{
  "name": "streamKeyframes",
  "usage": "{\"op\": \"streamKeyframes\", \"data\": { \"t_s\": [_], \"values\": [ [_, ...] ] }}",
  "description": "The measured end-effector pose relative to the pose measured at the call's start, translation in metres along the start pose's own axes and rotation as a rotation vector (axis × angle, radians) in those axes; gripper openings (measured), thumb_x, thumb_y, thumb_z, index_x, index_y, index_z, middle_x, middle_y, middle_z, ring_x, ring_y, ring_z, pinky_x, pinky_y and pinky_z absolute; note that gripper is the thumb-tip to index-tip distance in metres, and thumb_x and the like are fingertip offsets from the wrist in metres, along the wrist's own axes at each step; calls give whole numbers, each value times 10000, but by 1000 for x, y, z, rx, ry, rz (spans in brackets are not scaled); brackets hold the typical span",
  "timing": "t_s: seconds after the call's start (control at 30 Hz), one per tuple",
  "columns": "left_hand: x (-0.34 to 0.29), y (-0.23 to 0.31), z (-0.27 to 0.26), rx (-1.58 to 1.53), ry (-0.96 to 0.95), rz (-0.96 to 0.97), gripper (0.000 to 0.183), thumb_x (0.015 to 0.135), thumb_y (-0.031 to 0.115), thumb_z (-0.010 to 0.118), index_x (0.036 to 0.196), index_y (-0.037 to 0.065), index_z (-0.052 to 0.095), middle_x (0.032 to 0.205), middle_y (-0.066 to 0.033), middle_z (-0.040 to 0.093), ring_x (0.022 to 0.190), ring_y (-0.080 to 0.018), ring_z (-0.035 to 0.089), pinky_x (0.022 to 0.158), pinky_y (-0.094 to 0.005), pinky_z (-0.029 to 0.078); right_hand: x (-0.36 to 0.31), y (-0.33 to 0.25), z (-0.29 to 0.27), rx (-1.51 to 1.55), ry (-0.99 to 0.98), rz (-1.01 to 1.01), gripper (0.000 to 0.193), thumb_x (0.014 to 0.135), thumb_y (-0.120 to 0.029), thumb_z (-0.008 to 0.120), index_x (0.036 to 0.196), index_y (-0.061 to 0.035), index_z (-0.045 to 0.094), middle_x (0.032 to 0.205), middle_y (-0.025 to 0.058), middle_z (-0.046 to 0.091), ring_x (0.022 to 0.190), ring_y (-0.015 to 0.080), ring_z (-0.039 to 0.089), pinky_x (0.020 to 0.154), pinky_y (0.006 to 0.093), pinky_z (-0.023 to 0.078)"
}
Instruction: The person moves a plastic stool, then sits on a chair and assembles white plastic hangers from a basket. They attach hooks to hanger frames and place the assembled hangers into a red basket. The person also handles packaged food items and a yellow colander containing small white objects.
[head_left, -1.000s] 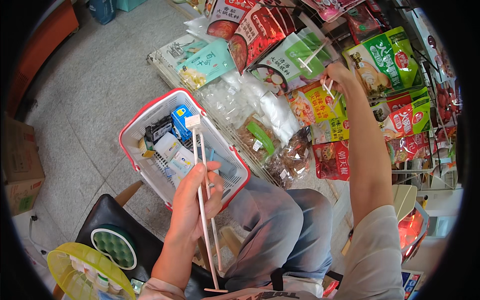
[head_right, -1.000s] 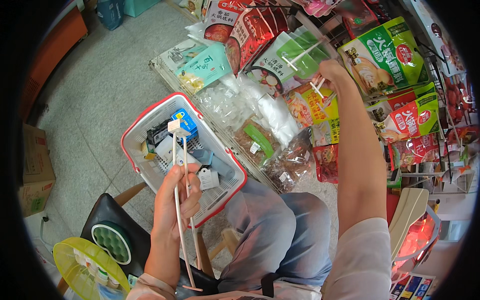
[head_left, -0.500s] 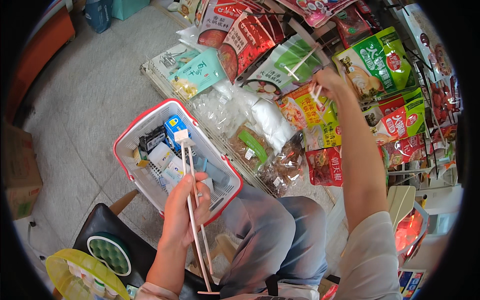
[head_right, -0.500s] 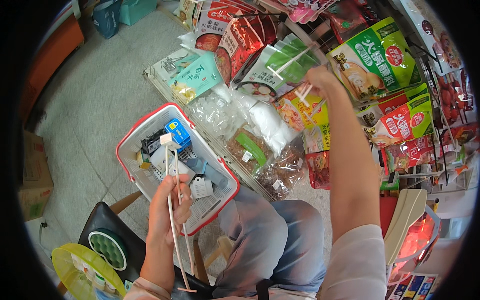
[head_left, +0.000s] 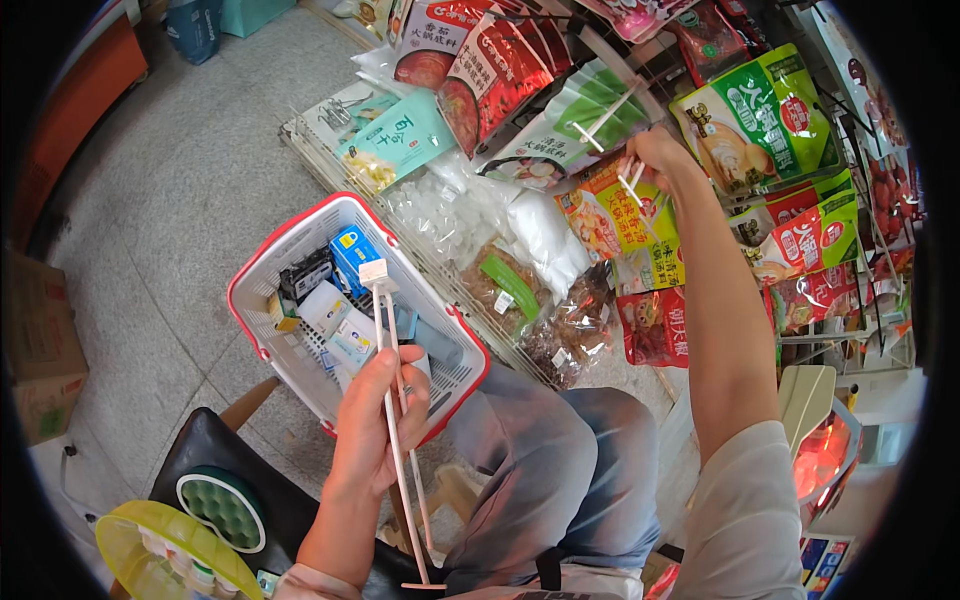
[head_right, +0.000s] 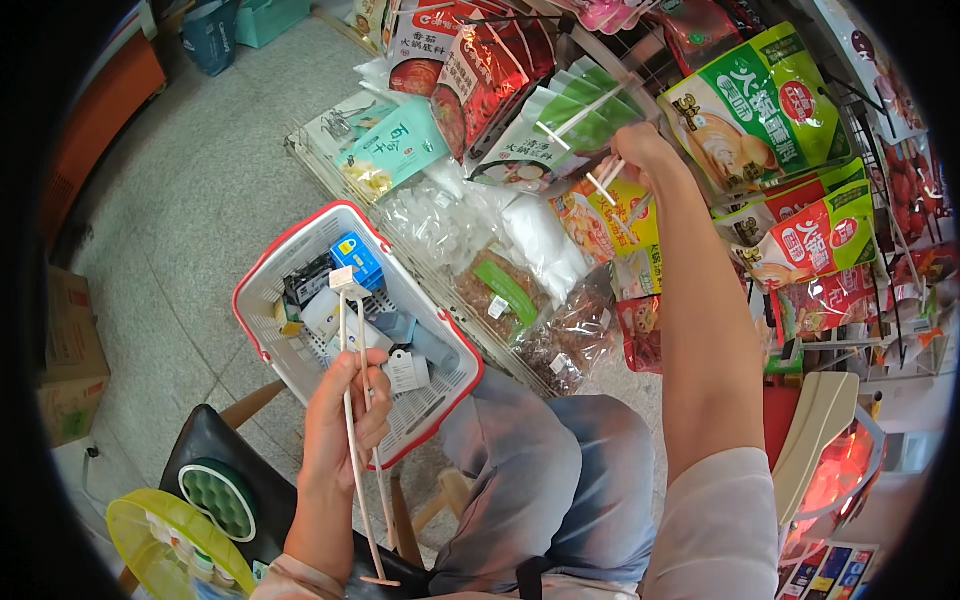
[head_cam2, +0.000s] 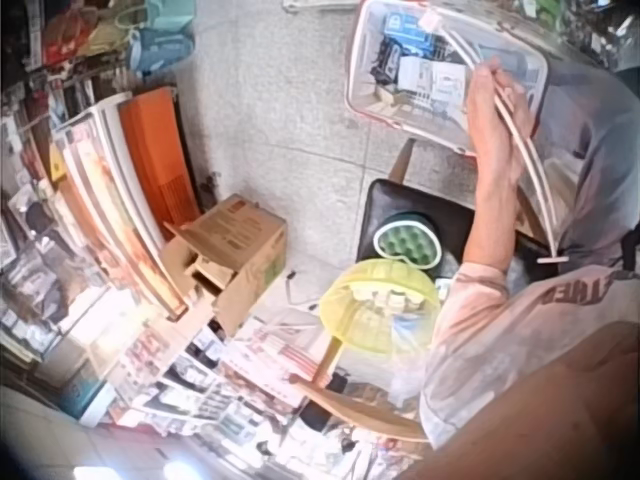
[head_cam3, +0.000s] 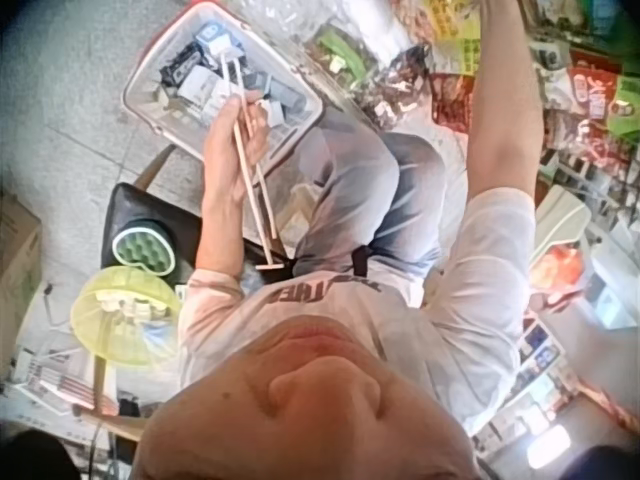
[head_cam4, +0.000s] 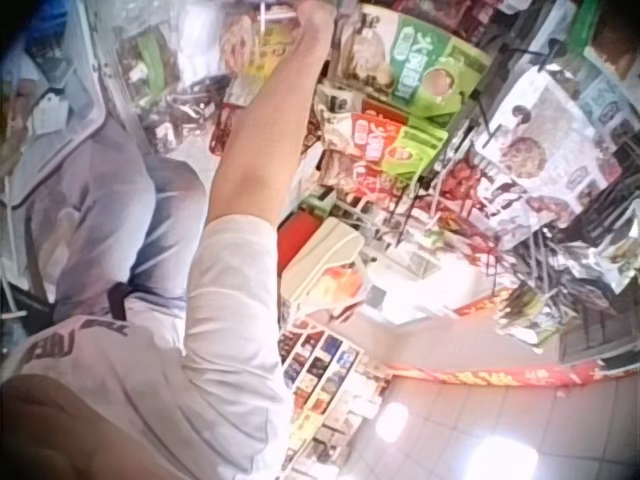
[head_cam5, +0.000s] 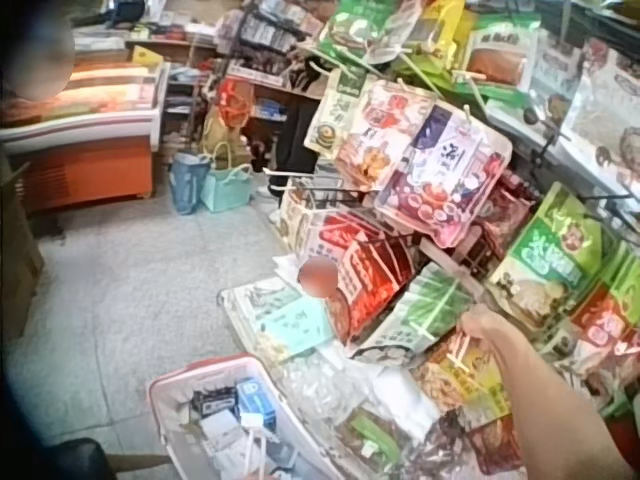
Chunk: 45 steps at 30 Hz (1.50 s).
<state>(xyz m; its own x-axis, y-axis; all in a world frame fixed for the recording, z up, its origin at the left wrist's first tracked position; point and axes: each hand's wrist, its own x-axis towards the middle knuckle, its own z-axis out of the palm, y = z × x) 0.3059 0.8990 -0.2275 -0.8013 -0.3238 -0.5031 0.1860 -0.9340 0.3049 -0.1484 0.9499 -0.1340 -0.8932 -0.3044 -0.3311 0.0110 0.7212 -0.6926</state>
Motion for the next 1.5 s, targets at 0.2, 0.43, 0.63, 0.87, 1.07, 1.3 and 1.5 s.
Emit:
{"op": "streamKeyframes", "data": {
  "t_s": [0.2, 0.43, 0.63, 0.87, 1.07, 1.3, 1.5],
  "values": [
    [1, 2, -2, -7, -19, 21, 346, 1056, 339, 458, 1185, 33, 557, 737, -44, 561, 444, -76, 377, 385, -230, 286, 9, 7, 4, -4, 46, -28, 143, 812, 83, 471, 933, 147, 510, 711, 253, 608, 557, 340, 667, 463, 427, 584],
    [3, 7, -3, 21, -13, 82, 329, 1053, 306, 468, 1188, 13, 534, 768, -50, 579, 441, -64, 370, 370, -219, 278, 38, 26, -13, -274, 128, -99, 217, 850, -11, 495, 1012, 133, 488, 751, 238, 644, 567, 274, 668, 416, 373, 527],
    [3, 10, -7, 85, 18, 122, 343, 1052, 305, 477, 1201, -1, 527, 837, -81, 604, 450, -68, 381, 369, -217, 275, -46, -12, -2, -516, -72, -64, 443, 902, -109, 530, 1238, 148, 398, 944, 242, 678, 755, 337, 717, 608, 447, 611],
    [1, 14, -12, 197, 25, 182, 388, 1055, 336, 466, 1203, -14, 549, 838, -68, 628, 451, -59, 375, 379, -219, 280, -221, -10, 54, -647, 484, -1039, 315, 935, -201, 634, 1139, 37, 599, 1074, 226, 608, 1017, 404, 584, 878, 464, 475],
    [0, 16, -12, 203, 27, 253, 350, 1034, 348, 527, 1149, 18, 551, 878, -109, 644, 497, -60, 462, 413, -208, 353, -340, 42, 151, -249, -563, -605, 743, 933, -269, 678, 1534, -63, 293, 1270, 204, 540, 970, 279, 615, 802, 380, 528],
    [4, 23, -18, 110, 23, 313, 366, 1050, 328, 485, 1195, -5, 532, 1044, -152, 675, 832, -153, 618, 720, -275, 519, -369, 59, 196, -31, -607, -619, 751, 990, -211, 569, 1588, -99, 128, 1027, 244, 567, 944, 385, 618, 782, 451, 481],
    [0, 17, -6, 288, -110, 420, 496, 1070, 374, 391, 1359, -24, 456, 1337, -195, 577, 1122, -246, 608, 942, -384, 494, -354, 19, 142, 226, -810, -55, 743, 1014, -145, 511, 1600, -238, 64, 1031, 109, 592, 556, 161, 648, 444, 284, 517]
  ]
}}
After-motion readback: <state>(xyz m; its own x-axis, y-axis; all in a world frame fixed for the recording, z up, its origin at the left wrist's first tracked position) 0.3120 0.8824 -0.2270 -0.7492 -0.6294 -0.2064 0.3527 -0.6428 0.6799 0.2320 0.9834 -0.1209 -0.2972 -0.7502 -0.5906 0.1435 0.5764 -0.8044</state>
